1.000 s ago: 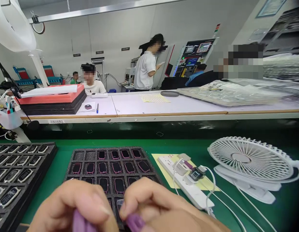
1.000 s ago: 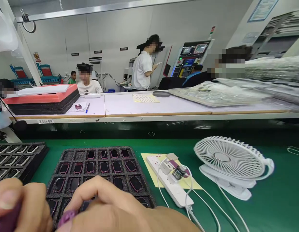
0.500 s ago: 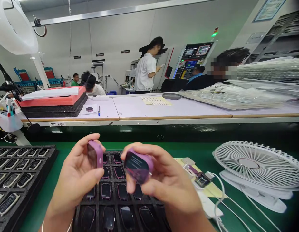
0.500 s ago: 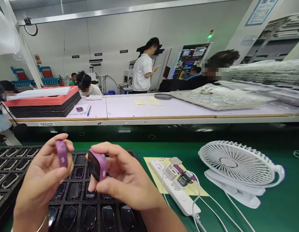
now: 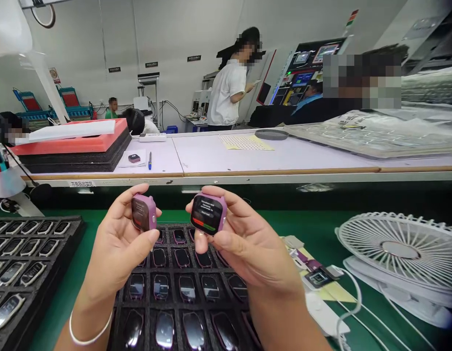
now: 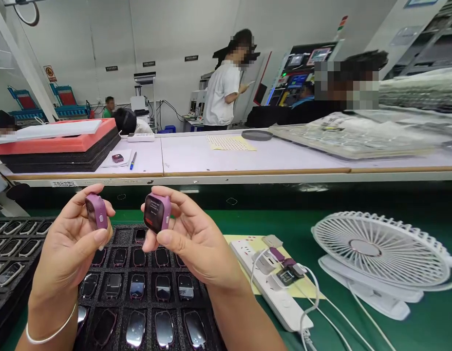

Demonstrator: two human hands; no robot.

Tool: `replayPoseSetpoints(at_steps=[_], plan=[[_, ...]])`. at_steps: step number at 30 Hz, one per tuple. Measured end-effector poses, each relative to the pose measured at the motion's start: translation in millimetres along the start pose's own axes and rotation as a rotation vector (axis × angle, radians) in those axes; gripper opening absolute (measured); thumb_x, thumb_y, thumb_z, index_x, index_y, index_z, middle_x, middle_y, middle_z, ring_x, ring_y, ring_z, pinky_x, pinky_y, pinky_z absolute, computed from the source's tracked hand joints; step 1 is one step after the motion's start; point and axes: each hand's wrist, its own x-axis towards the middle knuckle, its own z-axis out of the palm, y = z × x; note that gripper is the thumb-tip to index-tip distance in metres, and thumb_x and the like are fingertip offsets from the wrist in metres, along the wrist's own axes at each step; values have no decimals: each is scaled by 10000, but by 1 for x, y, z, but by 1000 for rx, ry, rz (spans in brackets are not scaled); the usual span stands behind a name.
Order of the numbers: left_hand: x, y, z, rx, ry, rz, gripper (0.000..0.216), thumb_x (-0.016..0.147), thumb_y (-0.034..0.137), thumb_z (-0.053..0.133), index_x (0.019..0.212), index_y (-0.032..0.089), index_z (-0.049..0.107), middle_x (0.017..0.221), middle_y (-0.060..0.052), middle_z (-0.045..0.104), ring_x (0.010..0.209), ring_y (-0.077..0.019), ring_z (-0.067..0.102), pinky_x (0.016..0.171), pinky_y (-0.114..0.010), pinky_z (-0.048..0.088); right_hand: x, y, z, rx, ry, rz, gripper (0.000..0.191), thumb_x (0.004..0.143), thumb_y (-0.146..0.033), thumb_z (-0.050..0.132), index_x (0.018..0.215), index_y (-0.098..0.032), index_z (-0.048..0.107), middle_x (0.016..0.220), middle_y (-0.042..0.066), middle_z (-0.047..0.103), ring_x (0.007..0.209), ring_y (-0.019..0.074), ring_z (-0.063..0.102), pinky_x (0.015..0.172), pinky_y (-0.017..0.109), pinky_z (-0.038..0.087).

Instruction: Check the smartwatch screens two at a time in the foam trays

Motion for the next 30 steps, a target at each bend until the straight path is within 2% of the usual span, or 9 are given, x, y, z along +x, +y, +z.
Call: replayPoseSetpoints(at_steps=[5, 11, 19, 23, 27, 30], plan=[[14, -12, -6, 16, 3, -8, 533, 793, 173, 772, 1286, 301, 618, 985, -28, 656, 836, -117, 633, 603, -140, 504, 14, 7, -8, 13, -8, 11, 427, 848, -326, 780, 1247, -321, 628, 1103, 47, 681, 676, 131, 693, 715, 347, 630], [31, -27, -12, 41, 47, -64, 538, 772, 203, 786, 1275, 262, 606, 984, -41, 658, 906, -148, 639, 654, -173, 526, 24, 13, -12, 60, 80, 48, 478, 790, -331, 828, 1224, -293, 631, 1034, 44, 678, 651, 139, 686, 693, 351, 628], [34, -30, -6, 49, -47, -61, 542, 768, 232, 776, 1274, 231, 581, 1037, -59, 665, 938, -163, 638, 784, -247, 542, 20, 12, -8, 35, 58, 28, 488, 810, -325, 804, 1258, -311, 608, 1115, 44, 662, 674, 114, 669, 730, 332, 602], [39, -36, -6, 91, -42, -15, 526, 779, 215, 744, 1272, 226, 562, 1116, -60, 648, 973, -152, 626, 873, -264, 520, 24, 21, -13, 50, 56, 107, 532, 806, -314, 799, 1297, -292, 594, 1172, 73, 673, 672, 115, 661, 708, 326, 594], [45, -51, -8, 137, -36, -65, 542, 763, 180, 716, 1275, 210, 539, 1149, -70, 631, 1030, -168, 622, 926, -294, 506, 33, 35, -15, 145, 26, 198, 516, 828, -254, 768, 1312, -281, 591, 1165, 68, 700, 693, 102, 673, 704, 279, 571], [48, -59, -10, 155, -20, -86, 554, 746, 182, 711, 1269, 208, 532, 1174, -81, 623, 1054, -190, 619, 917, -314, 516, 38, 40, -15, 203, 46, 251, 504, 806, -201, 768, 1280, -260, 608, 1148, 70, 720, 712, 112, 689, 735, 288, 574]])
